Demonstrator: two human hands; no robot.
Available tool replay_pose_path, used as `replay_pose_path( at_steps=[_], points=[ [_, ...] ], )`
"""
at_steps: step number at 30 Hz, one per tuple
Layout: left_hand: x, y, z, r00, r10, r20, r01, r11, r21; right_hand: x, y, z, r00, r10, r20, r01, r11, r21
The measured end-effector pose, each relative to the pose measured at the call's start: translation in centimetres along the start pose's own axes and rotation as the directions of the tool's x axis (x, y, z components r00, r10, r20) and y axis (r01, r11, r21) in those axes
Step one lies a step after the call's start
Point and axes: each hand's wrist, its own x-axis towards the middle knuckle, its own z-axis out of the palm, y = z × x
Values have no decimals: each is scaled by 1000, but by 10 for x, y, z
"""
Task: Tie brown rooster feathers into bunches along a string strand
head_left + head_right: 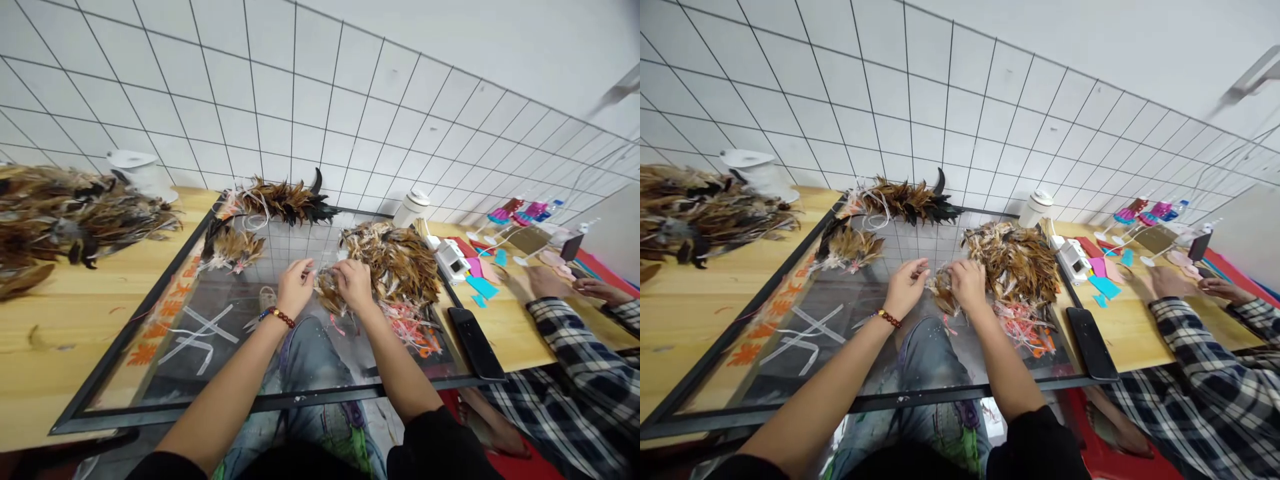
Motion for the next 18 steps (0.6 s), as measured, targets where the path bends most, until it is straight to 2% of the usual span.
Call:
replay_pose_path(
  at_steps=[3, 6, 8, 11, 13, 15, 18],
  points=[
    [-3, 8, -2, 983, 128, 133, -160, 951, 263, -1, -6, -2, 993, -118, 2, 118, 988, -100],
    [-4, 13, -4, 960, 98, 263, -209, 874, 439, -2, -9, -4, 975, -221, 17, 221, 965, -144],
    [-2, 13, -7, 973, 44, 227, -145, 881, 451, -2, -8, -5, 980, -201, 8, 200, 967, -155],
    [3, 8, -13, 997, -45, 61, 17, 921, 389, -2, -2, -7, 998, -67, -3, 65, 983, -174],
    [7, 5, -15, 993, -118, -25, 120, 933, 340, -2, 2, -7, 1000, -5, 11, 8, 980, -200],
    [9, 4, -15, 986, -159, -54, 168, 938, 304, -2, 4, -6, 1000, 0, 26, 6, 974, -228],
    [7, 4, -13, 985, -170, -37, 173, 935, 310, -5, 3, -4, 998, -52, 38, 59, 967, -247]
  ],
)
